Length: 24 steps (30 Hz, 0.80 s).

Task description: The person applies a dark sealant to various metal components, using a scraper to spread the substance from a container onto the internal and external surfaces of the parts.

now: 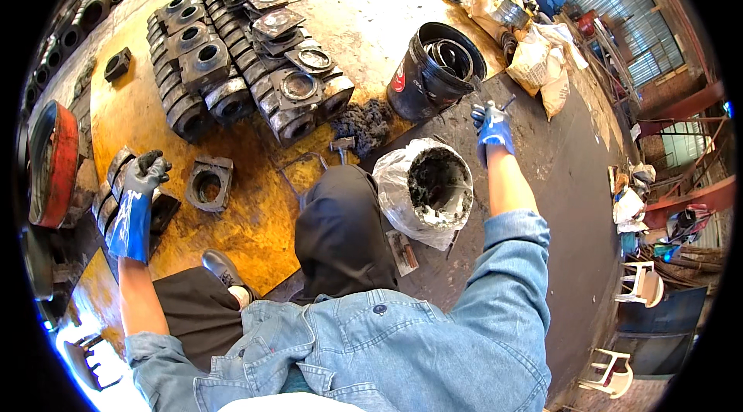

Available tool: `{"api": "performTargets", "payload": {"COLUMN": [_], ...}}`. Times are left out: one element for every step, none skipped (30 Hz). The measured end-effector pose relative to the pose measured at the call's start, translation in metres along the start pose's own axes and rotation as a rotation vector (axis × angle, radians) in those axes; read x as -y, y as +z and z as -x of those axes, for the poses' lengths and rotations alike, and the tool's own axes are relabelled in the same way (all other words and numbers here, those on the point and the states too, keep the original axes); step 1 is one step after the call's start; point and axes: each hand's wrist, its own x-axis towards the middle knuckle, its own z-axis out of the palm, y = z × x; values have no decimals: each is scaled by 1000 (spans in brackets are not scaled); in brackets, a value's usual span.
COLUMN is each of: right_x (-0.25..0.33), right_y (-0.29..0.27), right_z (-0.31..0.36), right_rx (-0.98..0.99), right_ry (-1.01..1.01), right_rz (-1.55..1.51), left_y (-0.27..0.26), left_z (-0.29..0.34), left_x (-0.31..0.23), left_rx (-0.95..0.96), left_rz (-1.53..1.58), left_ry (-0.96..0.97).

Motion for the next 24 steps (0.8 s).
{"api": "performTargets", "payload": {"right_x": [1, -1, 0, -2, 9, 21, 31, 41, 52, 57, 68, 77, 83, 89, 83, 82, 74, 66, 58, 41, 24, -14, -37, -63], "right_y": [-3, -9, -15, -26, -3, 16, 16, 9, 12, 23, 27, 59, 88, 102, 126, 148, 180, 211, 229, 248, 266, 281, 292, 309], "right_z": [7, 9, 10, 11, 23, 38, 38, 29, 33, 45, 58, 76, 101, 117, 129, 144, 175, 225, 254, 309, 363, 355, 352, 357], "right_rx": [-9, 23, 57, 81, 121, 154, 219, 289, 442, 492, 531, 488, 621, 715, 841, 954, 1098, 910, 1311, 1217, 1105, 1185, 1256, 1194], "right_ry": [-32, -61, -91, -118, -95, -104, -160, -205, -201, -156, -115, -50, -91, -159, -130, -107, 49, -178, -61, -276, -463, -546, -69, 406], "right_rz": [31, -8, -44, -74, -96, -134, -170, -198, -216, -271, -322, -420, -354, -282, -279, -272, -326, 92, -20, 287, 597, 463, 247, 21], "left_y": [-2, -4, -6, 11, -10, -33, -36, -30, -32, -25, -11, -23, -51, -48, -48, -50, -59, -69, -70, -70, -73, -65, -50, -49], "left_z": [-2, -3, -6, 5, 0, -6, -10, -10, -6, 8, 32, 28, 5, 1, -2, -1, 3, 7, 6, 8, 9, 3, 9, 13], "left_x": [4, 9, 14, -5, 5, 13, 10, 1, -13, -32, -59, -58, -44, -39, -36, -33, -24, -14, -7, 0, 6, 2, -11, -15], "left_rx": [-1, 0, 44, 19, 33, 41, 65, 82, 86, 85, 38, 0, 83, 15, -58, -90, -104, -119, -115, -112, -110, -88, -91, -102], "left_rz": [3, 1, 59, 90, 101, 114, 44, -27, -114, -218, -192, -160, -222, -197, -176, -113, -66, -23, 40, 92, 138, 200, 206, 207], "left_ry": [13, 20, 47, 29, 60, 88, 97, 125, 153, 197, 230, 238, 240, 229, 216, 264, 240, 216, 211, 203, 193, 200, 199, 207]}}
